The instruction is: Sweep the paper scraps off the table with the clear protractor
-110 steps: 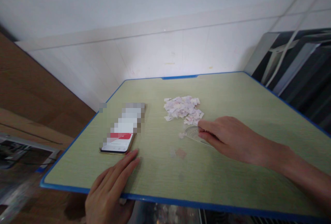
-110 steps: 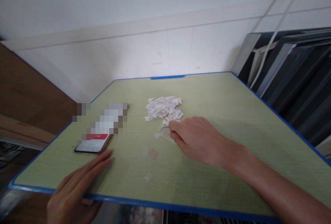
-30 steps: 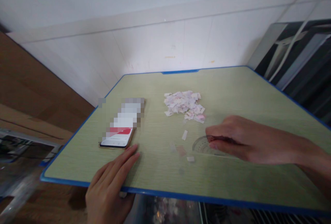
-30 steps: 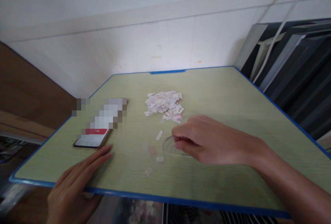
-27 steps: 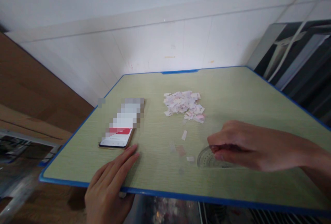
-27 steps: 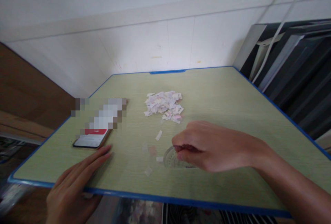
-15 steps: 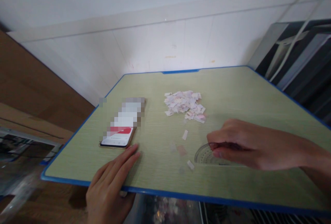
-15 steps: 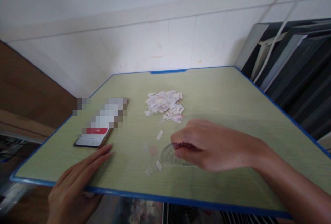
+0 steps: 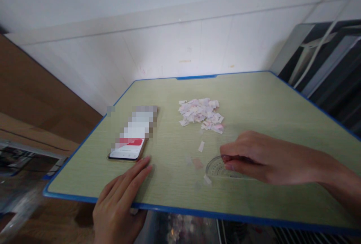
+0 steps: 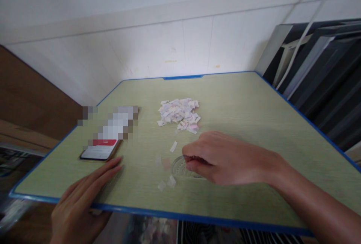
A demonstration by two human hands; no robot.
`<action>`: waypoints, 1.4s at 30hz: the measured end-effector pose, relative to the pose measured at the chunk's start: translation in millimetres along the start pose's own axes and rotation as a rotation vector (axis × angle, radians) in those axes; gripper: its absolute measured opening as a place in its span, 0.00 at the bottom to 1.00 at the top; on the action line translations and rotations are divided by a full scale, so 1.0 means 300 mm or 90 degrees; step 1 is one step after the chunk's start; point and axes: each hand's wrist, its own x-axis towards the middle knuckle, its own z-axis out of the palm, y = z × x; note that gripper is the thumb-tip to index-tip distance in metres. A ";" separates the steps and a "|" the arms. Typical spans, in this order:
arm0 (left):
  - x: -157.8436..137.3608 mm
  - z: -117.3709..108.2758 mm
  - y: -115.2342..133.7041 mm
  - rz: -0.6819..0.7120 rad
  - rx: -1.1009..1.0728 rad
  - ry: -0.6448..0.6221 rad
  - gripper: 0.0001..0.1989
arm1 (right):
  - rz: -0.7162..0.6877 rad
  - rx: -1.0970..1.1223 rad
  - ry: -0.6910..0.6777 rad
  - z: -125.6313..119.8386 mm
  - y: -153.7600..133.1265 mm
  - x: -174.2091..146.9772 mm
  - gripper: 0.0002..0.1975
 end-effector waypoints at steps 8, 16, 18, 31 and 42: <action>-0.001 -0.002 0.002 -0.004 0.008 -0.005 0.24 | 0.001 -0.173 0.132 0.011 0.007 -0.011 0.12; -0.001 0.000 -0.001 0.000 0.013 -0.019 0.24 | 0.022 -0.193 0.116 -0.006 0.010 -0.030 0.13; -0.001 -0.001 -0.002 -0.001 0.018 -0.020 0.24 | 0.035 -0.183 0.120 -0.010 0.009 -0.030 0.13; -0.003 -0.003 0.004 -0.003 0.003 -0.013 0.23 | 0.061 -0.149 0.129 -0.010 0.039 -0.004 0.12; -0.009 0.003 -0.013 0.015 0.009 -0.012 0.24 | 0.118 0.007 -0.044 -0.095 0.061 -0.135 0.13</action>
